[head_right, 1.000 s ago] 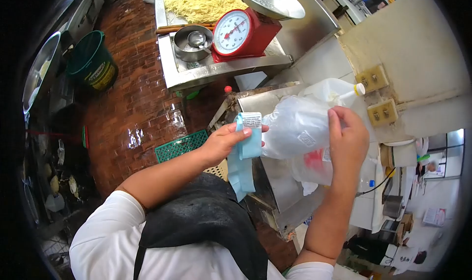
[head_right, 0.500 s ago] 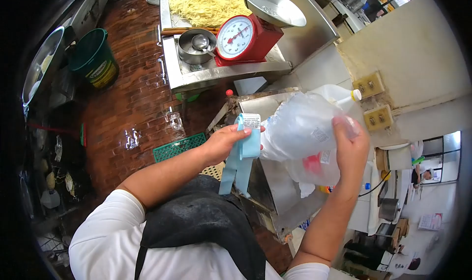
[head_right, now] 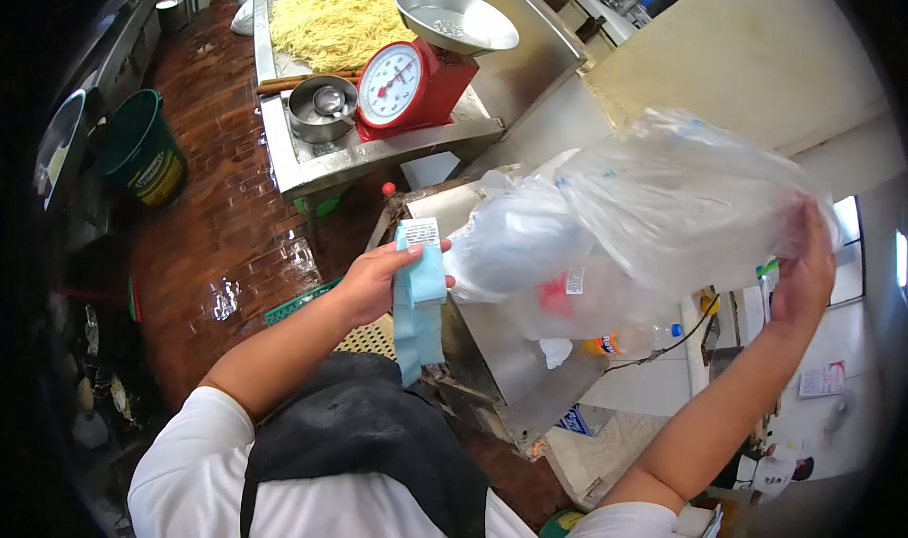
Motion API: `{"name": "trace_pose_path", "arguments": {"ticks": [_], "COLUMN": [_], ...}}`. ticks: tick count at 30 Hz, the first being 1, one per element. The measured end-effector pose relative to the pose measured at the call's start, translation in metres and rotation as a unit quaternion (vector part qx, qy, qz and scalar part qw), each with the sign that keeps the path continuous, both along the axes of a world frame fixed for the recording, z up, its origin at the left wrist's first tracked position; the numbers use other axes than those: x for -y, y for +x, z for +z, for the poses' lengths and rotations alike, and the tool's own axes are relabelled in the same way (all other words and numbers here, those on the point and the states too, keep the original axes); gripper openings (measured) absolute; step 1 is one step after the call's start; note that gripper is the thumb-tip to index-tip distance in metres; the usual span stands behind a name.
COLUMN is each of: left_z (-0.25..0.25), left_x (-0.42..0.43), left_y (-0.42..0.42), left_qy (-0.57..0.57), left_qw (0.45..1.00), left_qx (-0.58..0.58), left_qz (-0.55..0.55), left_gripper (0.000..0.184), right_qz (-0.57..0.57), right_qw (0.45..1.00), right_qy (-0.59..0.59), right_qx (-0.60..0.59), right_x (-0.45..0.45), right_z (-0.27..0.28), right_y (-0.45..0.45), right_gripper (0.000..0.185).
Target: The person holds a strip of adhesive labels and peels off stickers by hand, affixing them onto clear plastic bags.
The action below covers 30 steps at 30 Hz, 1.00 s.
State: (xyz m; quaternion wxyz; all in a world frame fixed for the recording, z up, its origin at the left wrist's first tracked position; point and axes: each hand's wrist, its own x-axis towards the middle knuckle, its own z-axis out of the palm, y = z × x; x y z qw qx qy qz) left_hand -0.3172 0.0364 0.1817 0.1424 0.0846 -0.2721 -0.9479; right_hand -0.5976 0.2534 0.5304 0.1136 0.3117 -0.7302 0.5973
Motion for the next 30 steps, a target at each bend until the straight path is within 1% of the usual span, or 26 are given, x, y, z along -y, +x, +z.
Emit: {"name": "trace_pose_path", "arguments": {"ticks": [2, 3, 4, 7, 9, 12, 15, 17, 19, 20, 21, 22, 27, 30], "left_z": [0.005, 0.007, 0.010, 0.024, 0.028, 0.042, 0.060, 0.064, 0.078, 0.084, 0.088, 0.091, 0.107, 0.111], "left_x": [0.001, 0.001, 0.000, -0.003, -0.008, -0.018, -0.030, -0.044, -0.053, -0.058, -0.062, -0.067, -0.088, -0.099], "left_y": [0.001, 0.002, 0.003, 0.005, 0.004, 0.002, -0.002, -0.011, -0.016, -0.019, -0.022, -0.026, -0.041, -0.052], "left_qy": [-0.010, -0.010, -0.010, -0.001, 0.022, 0.038, 0.052, 0.069, 0.096, 0.109, 0.123, 0.138, 0.124, 0.123], "left_qw": [1.000, 1.000, 1.000, 0.999, 0.995, 0.986, 0.970, 0.964, 0.960, 0.957, 0.954, 0.951, 0.956, 0.957], "left_qx": [0.003, 0.005, 0.007, 0.002, -0.038, -0.072, -0.112, -0.123, -0.109, -0.105, -0.102, -0.099, -0.089, -0.097], "left_qz": [-0.015, -0.014, -0.012, -0.050, -0.089, -0.145, -0.209, -0.227, -0.240, -0.247, -0.253, -0.258, -0.250, -0.245], "left_gripper": [0.044, 0.044, 0.044, 0.044, 0.045, 0.047, 0.047, 0.046, 0.045, 0.046, 0.046, 0.046, 0.047, 0.048], "right_qz": [-0.031, -0.018, 0.003, 0.024, 0.045, 0.106, 0.206, 0.265, 0.255, 0.146, 0.035, 0.028, 0.013, 0.067], "right_qw": [0.998, 0.999, 0.999, 0.991, 0.983, 0.977, 0.957, 0.943, 0.957, 0.983, 0.985, 0.985, 0.986, 0.986], "right_qy": [0.028, 0.024, 0.013, 0.037, 0.037, -0.006, -0.062, -0.077, -0.074, -0.110, -0.143, -0.140, -0.114, -0.133], "right_qx": [-0.049, -0.020, -0.029, 0.126, 0.172, 0.186, 0.197, 0.186, 0.117, 0.013, -0.092, -0.095, -0.122, -0.072], "right_x": [-0.016, -0.021, -0.030, -0.047, -0.055, -0.065, -0.080, -0.083, -0.073, -0.042, -0.019, -0.010, 0.013, 0.011], "right_z": [0.017, 0.027, 0.033, 0.046, 0.041, 0.037, 0.038, 0.027, 0.002, -0.029, -0.051, -0.061, -0.092, -0.105], "right_y": [0.000, 0.005, -0.002, -0.002, -0.015, -0.050, -0.103, -0.130, -0.139, -0.114, -0.098, -0.100, -0.091, -0.099], "right_gripper": [0.038, 0.041, 0.043, 0.043, 0.043, 0.044, 0.044, 0.044, 0.044, 0.044, 0.044, 0.043, 0.042, 0.043]}}
